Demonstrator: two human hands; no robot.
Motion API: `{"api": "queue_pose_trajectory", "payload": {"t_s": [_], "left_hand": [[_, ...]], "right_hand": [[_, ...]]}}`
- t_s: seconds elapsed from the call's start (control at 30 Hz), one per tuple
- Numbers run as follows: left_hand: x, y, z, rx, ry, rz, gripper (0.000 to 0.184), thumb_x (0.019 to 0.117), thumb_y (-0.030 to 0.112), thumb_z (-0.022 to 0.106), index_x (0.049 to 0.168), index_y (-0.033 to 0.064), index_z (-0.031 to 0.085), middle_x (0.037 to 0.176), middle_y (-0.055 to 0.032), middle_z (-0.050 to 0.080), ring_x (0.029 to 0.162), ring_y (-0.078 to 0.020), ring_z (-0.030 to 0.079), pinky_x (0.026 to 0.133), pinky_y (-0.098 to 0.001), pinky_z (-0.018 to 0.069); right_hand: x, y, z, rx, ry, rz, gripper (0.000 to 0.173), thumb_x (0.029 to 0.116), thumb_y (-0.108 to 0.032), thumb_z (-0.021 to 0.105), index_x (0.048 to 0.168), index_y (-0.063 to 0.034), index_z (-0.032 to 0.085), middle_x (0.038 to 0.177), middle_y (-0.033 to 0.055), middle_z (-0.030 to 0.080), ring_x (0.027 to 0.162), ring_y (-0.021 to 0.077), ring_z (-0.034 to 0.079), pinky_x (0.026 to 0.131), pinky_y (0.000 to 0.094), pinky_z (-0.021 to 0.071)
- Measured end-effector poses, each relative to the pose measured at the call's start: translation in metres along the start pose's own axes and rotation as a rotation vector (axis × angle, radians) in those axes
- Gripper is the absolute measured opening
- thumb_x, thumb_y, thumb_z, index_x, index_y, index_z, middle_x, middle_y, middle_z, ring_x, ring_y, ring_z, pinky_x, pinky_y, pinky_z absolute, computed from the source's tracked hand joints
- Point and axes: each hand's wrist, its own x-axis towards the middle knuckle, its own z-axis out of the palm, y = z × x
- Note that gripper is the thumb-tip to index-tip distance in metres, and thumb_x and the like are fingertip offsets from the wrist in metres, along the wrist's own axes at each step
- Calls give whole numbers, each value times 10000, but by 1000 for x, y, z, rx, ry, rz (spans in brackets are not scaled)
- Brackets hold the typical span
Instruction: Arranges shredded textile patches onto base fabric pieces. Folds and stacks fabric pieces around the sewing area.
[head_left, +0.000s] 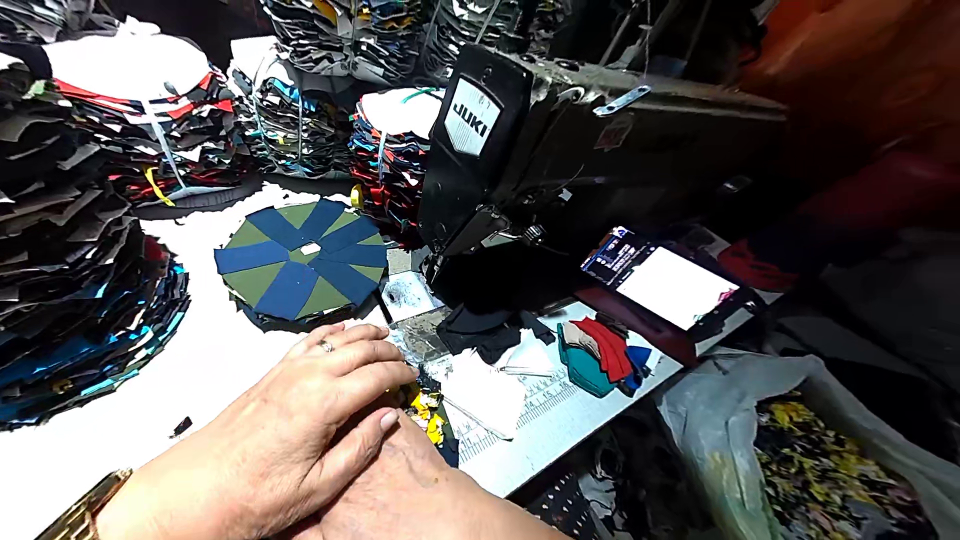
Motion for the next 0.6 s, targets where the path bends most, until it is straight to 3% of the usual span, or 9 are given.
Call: {"api": "queue_pose_trajectory", "payload": {"t_s": [0.1,0.27,0.6], "left_hand": [[-2,0,4,31,-72,-15,476,1083,405,307,1348,241,667,1448,69,595,1473,-158,411,1221,-520,317],[-2,-1,6,51,-143,-34,533,1098,415,222,1441,266,602,1512,79,547,1494,-143,381,1241,-520,274],[-3,-1,6,59,-165,-54,549,1101,438,203,1389,296,648,1520,80,542,1491,-147,387,1236,-510,277]], "right_hand": [[-1,1,-1,-2,6,-15,406,1004,-438,537,1070,-103,757,1048,127,748,1046,285,705,867,485,551],[0,1,-1,12,37,-12,373,1001,-411,545,1045,-105,754,1024,120,748,1022,279,708,832,473,556],[0,1,-2,28,-10,2,372,1014,-405,526,1054,-115,757,1025,110,748,1009,273,707,827,472,546]]}}
